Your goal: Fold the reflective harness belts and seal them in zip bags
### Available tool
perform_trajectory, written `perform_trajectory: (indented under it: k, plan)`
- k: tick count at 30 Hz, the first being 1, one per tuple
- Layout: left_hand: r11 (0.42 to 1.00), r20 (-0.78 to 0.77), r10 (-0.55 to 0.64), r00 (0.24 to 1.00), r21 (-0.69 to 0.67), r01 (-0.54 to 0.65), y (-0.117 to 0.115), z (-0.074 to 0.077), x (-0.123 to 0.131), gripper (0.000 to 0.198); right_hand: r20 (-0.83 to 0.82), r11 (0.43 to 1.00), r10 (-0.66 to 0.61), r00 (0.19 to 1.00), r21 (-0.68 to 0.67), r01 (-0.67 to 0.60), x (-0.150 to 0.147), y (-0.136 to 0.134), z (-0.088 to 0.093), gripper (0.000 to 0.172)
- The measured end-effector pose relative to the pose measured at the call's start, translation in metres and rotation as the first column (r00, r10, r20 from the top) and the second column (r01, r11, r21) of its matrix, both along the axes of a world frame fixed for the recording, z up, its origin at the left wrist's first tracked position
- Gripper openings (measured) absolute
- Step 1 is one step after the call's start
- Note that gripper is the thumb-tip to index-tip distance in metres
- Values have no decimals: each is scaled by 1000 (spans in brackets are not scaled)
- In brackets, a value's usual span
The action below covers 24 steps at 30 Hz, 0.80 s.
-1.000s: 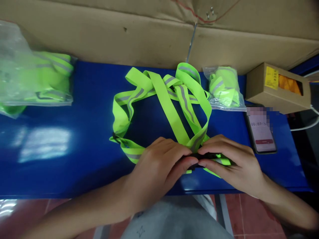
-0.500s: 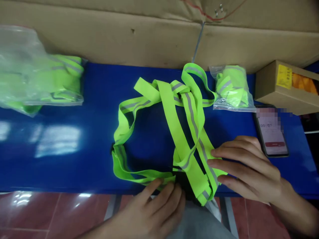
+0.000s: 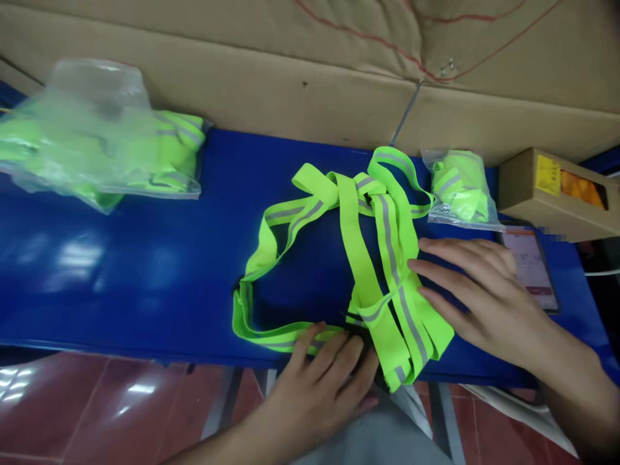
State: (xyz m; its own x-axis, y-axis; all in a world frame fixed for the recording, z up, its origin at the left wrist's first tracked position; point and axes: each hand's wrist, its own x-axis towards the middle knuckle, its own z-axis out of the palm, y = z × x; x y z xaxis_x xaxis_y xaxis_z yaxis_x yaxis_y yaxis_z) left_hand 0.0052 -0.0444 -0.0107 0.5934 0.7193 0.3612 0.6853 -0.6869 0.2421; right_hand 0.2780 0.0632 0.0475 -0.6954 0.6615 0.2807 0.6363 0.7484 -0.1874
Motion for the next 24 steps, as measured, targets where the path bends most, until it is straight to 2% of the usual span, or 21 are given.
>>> perform_trajectory:
  k: [3,5,6,8,11,13,15,17,19,24]
  plan:
    - [1000,-40,0,999,24,1,-1,-3,8,20,50,981,138,989,-147,-129,-17,19,4,27]
    - [999,-50,-41,998,11,42,-2,-3,6,21,13,928,237,971,-299,-222,-24,36,8,14]
    - [998,-55,-69,996,-6,69,-2,-2,3,22,-18,899,255,967,-363,-244,-24,45,11,14]
    - [995,-40,-93,995,-42,92,-2,0,-6,23,-78,879,205,976,-425,-218,-21,65,20,16]
    - [998,27,-42,999,-54,43,2,5,-23,24,-124,915,44,991,-392,-89,-13,91,37,21]
    - [1000,63,10,998,-27,-9,8,7,-36,24,-112,930,-9,994,-366,-32,-10,105,47,28]
    - [998,100,62,993,21,-65,15,8,-48,24,-44,900,13,999,-435,-31,-10,114,55,43]
    - [993,133,101,986,43,-108,23,9,-61,24,21,833,65,998,-552,-42,-12,120,60,55]
    - [989,169,122,978,58,-134,31,11,-74,24,33,779,78,996,-626,-40,-13,124,64,53]
    - [993,328,116,937,-7,-121,49,23,-89,14,-26,761,41,999,-647,-48,-8,132,61,50]
